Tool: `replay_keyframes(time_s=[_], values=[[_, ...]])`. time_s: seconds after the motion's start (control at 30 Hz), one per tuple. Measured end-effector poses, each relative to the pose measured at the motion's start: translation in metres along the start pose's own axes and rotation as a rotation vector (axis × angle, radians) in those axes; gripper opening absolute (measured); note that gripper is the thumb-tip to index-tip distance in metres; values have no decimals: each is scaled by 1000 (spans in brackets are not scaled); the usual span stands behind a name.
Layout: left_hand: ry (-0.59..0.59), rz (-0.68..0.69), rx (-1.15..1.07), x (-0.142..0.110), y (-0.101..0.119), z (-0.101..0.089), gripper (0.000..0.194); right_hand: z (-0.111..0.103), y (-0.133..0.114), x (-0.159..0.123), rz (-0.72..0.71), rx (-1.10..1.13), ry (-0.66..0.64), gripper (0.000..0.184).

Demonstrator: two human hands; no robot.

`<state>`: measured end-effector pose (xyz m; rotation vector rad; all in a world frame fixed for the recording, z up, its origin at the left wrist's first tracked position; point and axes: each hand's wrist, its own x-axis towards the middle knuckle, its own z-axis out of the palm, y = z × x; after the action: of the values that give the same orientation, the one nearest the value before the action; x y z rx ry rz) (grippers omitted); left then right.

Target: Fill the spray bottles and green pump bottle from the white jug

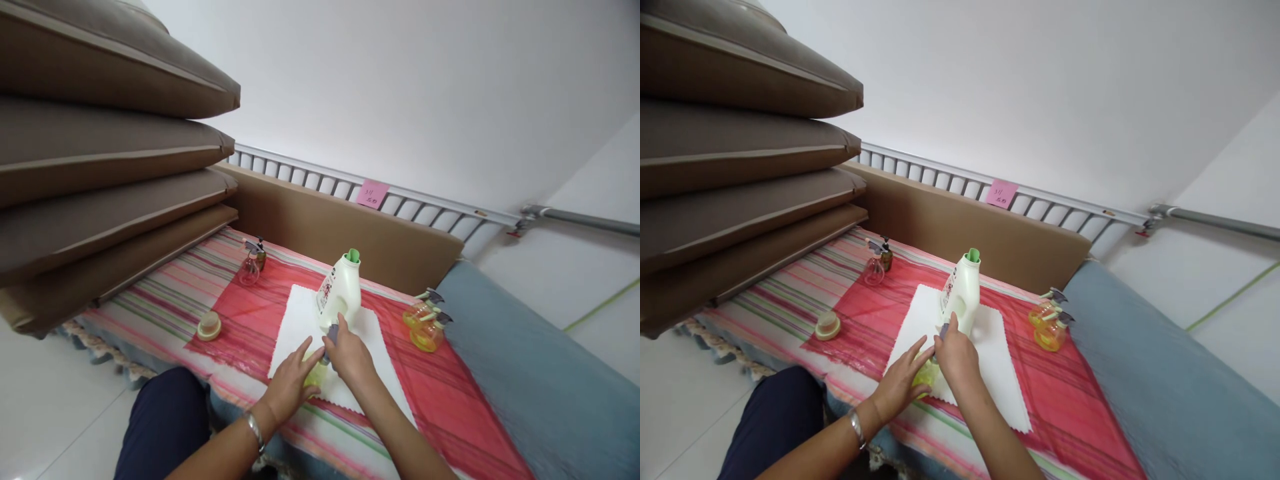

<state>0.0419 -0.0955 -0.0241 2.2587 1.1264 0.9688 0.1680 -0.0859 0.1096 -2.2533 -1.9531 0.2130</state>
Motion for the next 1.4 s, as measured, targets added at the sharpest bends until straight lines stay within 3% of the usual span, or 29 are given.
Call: replay_keyframes(time_s=[0.17,0.3,0.43,0.5,0.57,0.67,0.83,1.0,1.1,1.27,1.4], values=[[12,14,-40,1,-1,0,95,4,7,4,-40,65,-19,62],[10,17,-79,3,2,-4,94,-11,24,0,-148,87,11,60],[22,16,-107,3,2,-4,94,-27,42,-2,-494,9,57,54],[26,21,-115,3,1,-3,94,-30,46,0,-683,-72,17,52],[26,25,-126,2,0,-3,93,-30,45,4,-756,-119,-46,40],[26,31,-135,1,-2,-2,94,-33,38,9,-740,-138,-95,23],[31,27,-109,1,-6,1,92,-38,20,9,-598,-193,-129,16],[9,18,-80,1,-5,0,94,-27,5,13,-390,-194,-120,29],[14,11,-85,1,-3,-2,93,-23,3,17,-334,-154,-121,37],[16,-12,-134,4,-1,-6,92,-35,16,11,-435,-98,-62,35],[6,-14,-151,4,-1,-6,90,-44,31,1,-728,-109,-82,46]])
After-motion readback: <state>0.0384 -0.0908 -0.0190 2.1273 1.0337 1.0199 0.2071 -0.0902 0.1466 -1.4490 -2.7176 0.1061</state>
